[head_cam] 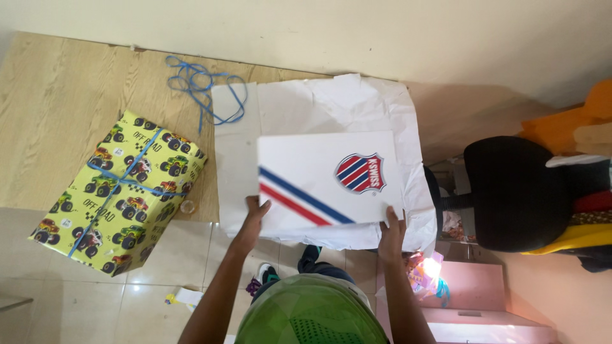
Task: The person places a small wrapped item into a cardboard box, closes the box, and wraps it with yellow patterned paper. They use scissors to cut tape and fold the paper around the box, securing it with tape.
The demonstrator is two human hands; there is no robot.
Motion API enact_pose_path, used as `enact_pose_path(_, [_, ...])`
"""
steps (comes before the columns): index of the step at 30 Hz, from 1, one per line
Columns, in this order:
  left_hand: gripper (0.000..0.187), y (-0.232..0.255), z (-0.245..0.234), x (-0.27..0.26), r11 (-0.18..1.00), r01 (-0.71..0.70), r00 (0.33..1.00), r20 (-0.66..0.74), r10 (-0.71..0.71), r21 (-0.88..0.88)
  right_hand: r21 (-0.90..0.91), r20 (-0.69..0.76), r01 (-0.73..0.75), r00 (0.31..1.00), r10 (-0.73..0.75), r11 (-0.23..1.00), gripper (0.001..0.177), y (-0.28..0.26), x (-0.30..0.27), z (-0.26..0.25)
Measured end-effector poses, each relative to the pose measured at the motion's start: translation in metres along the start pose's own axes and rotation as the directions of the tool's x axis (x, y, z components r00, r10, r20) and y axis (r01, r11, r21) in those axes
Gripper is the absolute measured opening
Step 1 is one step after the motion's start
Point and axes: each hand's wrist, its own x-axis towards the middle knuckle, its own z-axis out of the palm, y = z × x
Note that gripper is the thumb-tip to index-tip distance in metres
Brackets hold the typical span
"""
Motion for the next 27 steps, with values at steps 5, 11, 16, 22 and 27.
enact_pose_path(5, [0.099, -0.035, -0.071, -0.058, 0.996, 0.083, 0.976, -0.198, -0.087, -0.028, -0.391, 0.106, 0.014, 0.994, 0.029, 0.92, 0.062, 0.009, -0.03, -0.015])
enact_pose_path(11, [0.08, -0.066, -0.122, -0.154, 0.924, -0.33, 0.831, -0.405, 0.38, 0.191, -0.32, -0.153, 0.133, 0.97, -0.19, 0.938, 0.066, 0.049, -0.038, -0.064])
enact_pose_path(16, [0.071, -0.028, -0.148, -0.177, 0.902, -0.428, 0.75, -0.533, 0.393, 0.063, 0.219, -0.268, -0.611, 0.712, 0.649, 0.761, 0.076, 0.091, -0.031, -0.093])
enact_pose_path(22, [0.06, 0.04, -0.125, -0.157, 0.883, -0.426, 0.667, -0.59, 0.454, 0.197, 0.448, 0.077, -0.599, 0.766, 0.639, 0.664, 0.101, 0.126, -0.024, -0.064])
enact_pose_path(27, [0.062, 0.078, -0.1, -0.152, 0.906, -0.286, 0.808, -0.586, 0.053, -0.312, 0.439, 0.109, -0.65, 0.724, 0.681, 0.62, 0.113, 0.129, -0.035, -0.064])
